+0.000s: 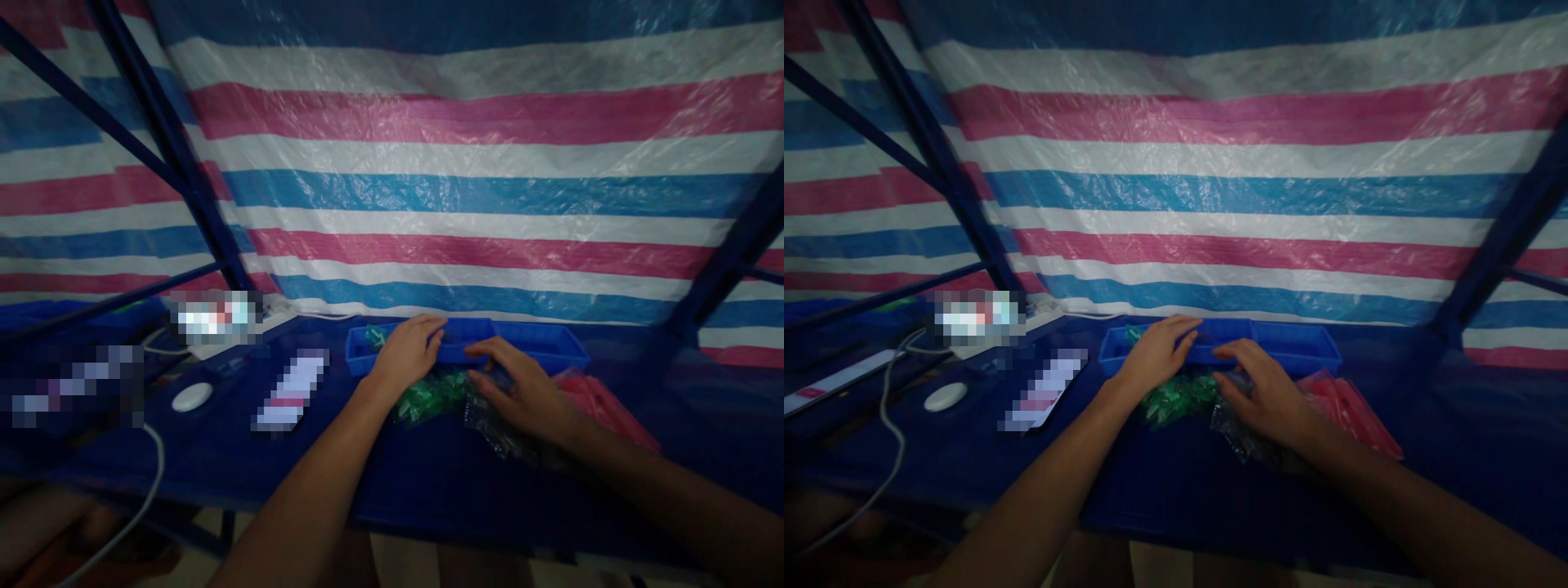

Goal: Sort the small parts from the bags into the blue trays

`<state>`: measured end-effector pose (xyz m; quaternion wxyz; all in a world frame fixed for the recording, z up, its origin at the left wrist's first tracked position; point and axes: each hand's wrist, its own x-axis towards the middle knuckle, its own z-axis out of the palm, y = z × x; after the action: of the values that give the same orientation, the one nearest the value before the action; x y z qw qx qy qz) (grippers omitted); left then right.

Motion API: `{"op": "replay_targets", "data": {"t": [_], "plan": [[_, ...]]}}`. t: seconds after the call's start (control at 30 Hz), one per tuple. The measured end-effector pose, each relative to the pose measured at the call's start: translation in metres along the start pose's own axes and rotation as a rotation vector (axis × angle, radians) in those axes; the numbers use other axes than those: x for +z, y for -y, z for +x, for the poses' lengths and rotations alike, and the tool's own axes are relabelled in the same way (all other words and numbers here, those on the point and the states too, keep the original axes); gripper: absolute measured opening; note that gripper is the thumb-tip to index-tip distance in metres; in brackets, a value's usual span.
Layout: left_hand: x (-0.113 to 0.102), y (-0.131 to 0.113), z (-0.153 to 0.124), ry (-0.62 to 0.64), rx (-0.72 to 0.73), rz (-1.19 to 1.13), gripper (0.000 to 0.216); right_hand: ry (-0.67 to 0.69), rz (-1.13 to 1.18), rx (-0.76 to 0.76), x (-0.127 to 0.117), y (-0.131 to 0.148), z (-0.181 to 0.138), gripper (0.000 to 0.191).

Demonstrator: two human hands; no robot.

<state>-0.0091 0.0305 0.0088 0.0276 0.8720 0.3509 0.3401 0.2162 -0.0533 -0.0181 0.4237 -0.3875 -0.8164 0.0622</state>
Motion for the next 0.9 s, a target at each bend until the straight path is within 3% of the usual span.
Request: {"op": "replay_targets", "data": {"t": [0.13, 0.33, 0.53, 0.77, 0.9], "plan": [[0.008, 0.005, -0.008, 0.135, 0.031, 0.098, 0.031, 0.137, -0.027, -0.061, 0.005, -0.001, -0.002, 0.032], [0.006, 0.000, -0.009, 0.128, 0.029, 0.101, 0.027, 0.209, -0.079, -0.013, 0.011, -0.006, -0.003, 0.014], [0.003, -0.006, -0.008, 0.137, 0.022, 0.077, 0.021, 0.118, -0.122, 0.058, 0.010, -0.017, -0.004, 0.018], [0.006, -0.001, -0.011, 0.140, -0.007, 0.163, 0.019, 0.071, -0.132, 0.042, 0.002, -0.017, -0.001, 0.006], [0.003, -0.004, -0.011, 0.133, -0.002, 0.142, 0.021, -0.103, -0.070, 0.100, -0.006, -0.011, 0.002, 0.010]]}}
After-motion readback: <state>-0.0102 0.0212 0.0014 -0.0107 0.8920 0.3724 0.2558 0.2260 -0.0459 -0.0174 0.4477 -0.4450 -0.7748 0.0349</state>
